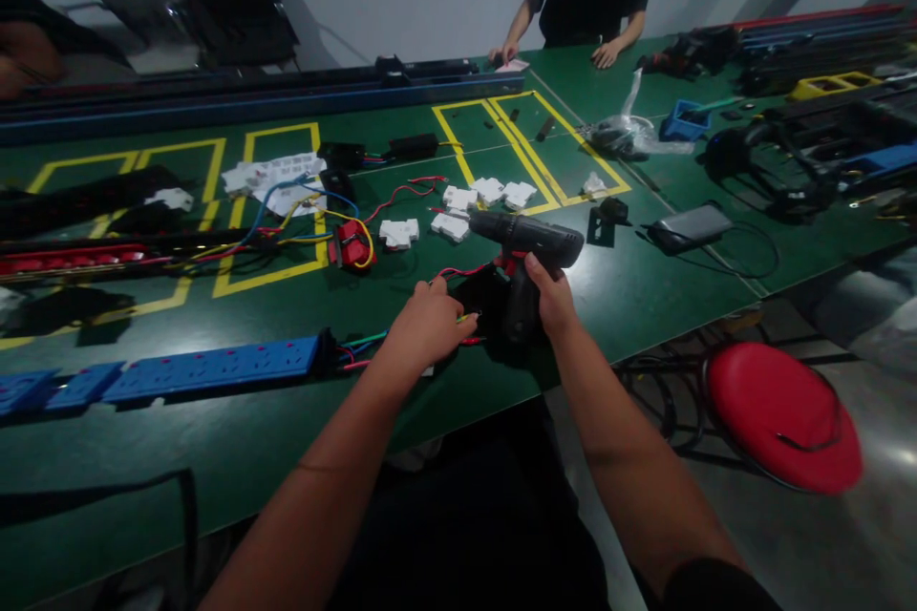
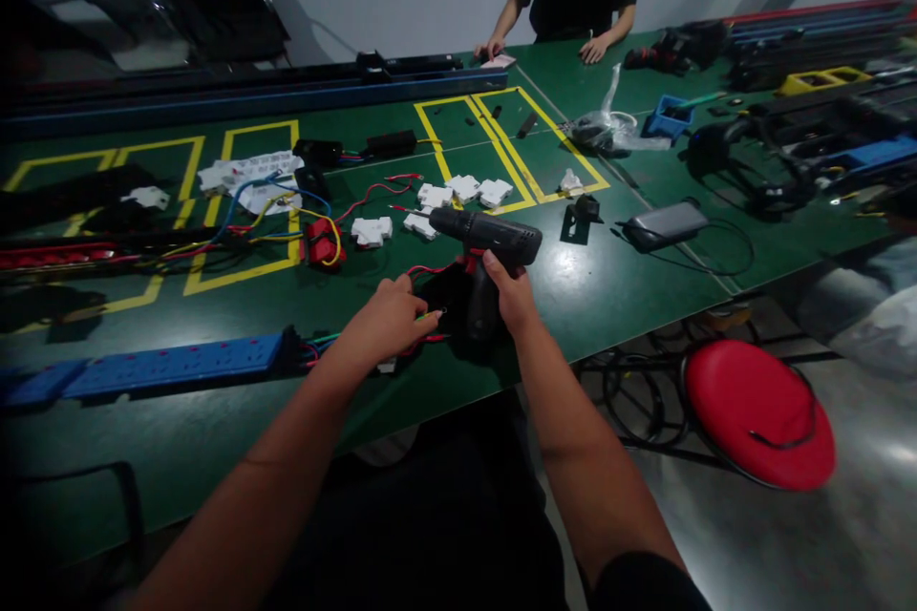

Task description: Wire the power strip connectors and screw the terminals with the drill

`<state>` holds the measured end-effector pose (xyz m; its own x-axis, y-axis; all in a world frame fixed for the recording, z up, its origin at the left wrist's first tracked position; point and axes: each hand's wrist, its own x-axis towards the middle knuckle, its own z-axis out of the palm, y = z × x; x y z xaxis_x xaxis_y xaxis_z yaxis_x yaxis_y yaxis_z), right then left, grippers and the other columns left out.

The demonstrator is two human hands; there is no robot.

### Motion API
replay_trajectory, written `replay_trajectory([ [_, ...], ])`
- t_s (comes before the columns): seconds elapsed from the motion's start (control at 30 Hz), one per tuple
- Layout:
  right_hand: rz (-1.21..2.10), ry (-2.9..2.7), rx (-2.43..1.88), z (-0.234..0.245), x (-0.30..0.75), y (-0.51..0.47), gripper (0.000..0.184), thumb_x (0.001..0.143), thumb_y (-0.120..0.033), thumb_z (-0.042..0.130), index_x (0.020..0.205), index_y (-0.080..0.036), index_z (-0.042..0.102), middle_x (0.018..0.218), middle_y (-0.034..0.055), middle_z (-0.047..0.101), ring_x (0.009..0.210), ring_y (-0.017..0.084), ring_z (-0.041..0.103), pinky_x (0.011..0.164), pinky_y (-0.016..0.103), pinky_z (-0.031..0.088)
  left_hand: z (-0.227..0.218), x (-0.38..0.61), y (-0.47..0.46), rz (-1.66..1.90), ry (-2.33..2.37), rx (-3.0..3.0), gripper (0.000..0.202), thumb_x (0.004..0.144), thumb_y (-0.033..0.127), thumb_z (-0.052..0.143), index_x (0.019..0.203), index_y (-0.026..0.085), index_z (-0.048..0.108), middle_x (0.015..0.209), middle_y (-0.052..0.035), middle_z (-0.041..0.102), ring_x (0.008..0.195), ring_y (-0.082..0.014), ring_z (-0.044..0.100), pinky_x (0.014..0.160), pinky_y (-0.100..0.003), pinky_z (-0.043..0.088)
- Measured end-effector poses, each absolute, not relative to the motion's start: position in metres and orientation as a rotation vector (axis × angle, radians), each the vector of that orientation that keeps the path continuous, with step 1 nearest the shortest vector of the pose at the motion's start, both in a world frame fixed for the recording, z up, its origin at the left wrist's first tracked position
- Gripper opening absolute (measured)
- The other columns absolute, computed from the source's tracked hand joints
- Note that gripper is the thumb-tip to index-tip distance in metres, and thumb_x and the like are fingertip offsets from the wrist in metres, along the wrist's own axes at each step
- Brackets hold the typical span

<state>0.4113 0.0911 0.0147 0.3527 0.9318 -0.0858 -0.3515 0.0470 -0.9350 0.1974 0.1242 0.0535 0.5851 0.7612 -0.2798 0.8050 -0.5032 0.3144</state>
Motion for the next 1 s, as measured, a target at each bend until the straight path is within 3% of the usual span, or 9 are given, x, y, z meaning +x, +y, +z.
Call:
replay_trajectory([
  [0.17, 1.173, -0.703, -1.171, 0.005, 0.411, 0.098, 0.06, 0.077, -0.067, 0.087, 0.117, -0.024, 0.078, 0.107, 0.0065, 0.085, 0.105, 0.031, 0.08, 0.102, 0.047, 0.062, 0.05, 0.198, 0.132, -0.146, 1.222, 2.364, 0.044, 0.101, 0.048, 0.057, 0.094, 0.013, 0.083, 0.114, -0.0193, 0.062, 0.102, -0.0317, 0.056, 0.101, -0.048, 0.048],
  [0.47, 1.194, -0.69, -1.139, 0.007, 0.416, 0.097, 0.061, 0.076, -0.067, 0.088, 0.118, -0.024, 0.078, 0.108, 0.0078, 0.084, 0.11, 0.032, 0.08, 0.107, 0.049, 0.061, 0.061, 0.191, 0.141, -0.215, 1.201, 2.302, 0.031, 0.093, 0.038, 0.061, 0.099, 0.012, 0.077, 0.108, -0.0172, 0.067, 0.094, -0.0272, 0.061, 0.086, -0.04, 0.049],
  [0.77, 1.337, -0.883, -1.129, 0.013, 0.412, 0.096, 0.055, 0.081, -0.066, 0.084, 0.117, -0.025, 0.08, 0.113, 0.0084, 0.084, 0.114, 0.032, 0.078, 0.108, 0.051, 0.06, 0.062, 0.183, 0.15, -0.294, 0.994, 2.418, 0.032, 0.094, 0.037, 0.058, 0.081, 0.016, 0.078, 0.093, -0.0153, 0.068, 0.091, -0.028, 0.059, 0.085, -0.042, 0.049],
  [1.0, 1.283, -0.831, -1.181, 0.01, 0.415, 0.1, 0.057, 0.076, -0.066, 0.089, 0.11, -0.022, 0.081, 0.1, 0.0098, 0.084, 0.098, 0.032, 0.08, 0.102, 0.05, 0.061, 0.077, 0.18, 0.148, -0.246, 1.026, 2.262, 0.023, 0.089, 0.029, 0.063, 0.102, 0.016, 0.076, 0.102, -0.0113, 0.07, 0.083, -0.0228, 0.06, 0.077, -0.037, 0.048],
])
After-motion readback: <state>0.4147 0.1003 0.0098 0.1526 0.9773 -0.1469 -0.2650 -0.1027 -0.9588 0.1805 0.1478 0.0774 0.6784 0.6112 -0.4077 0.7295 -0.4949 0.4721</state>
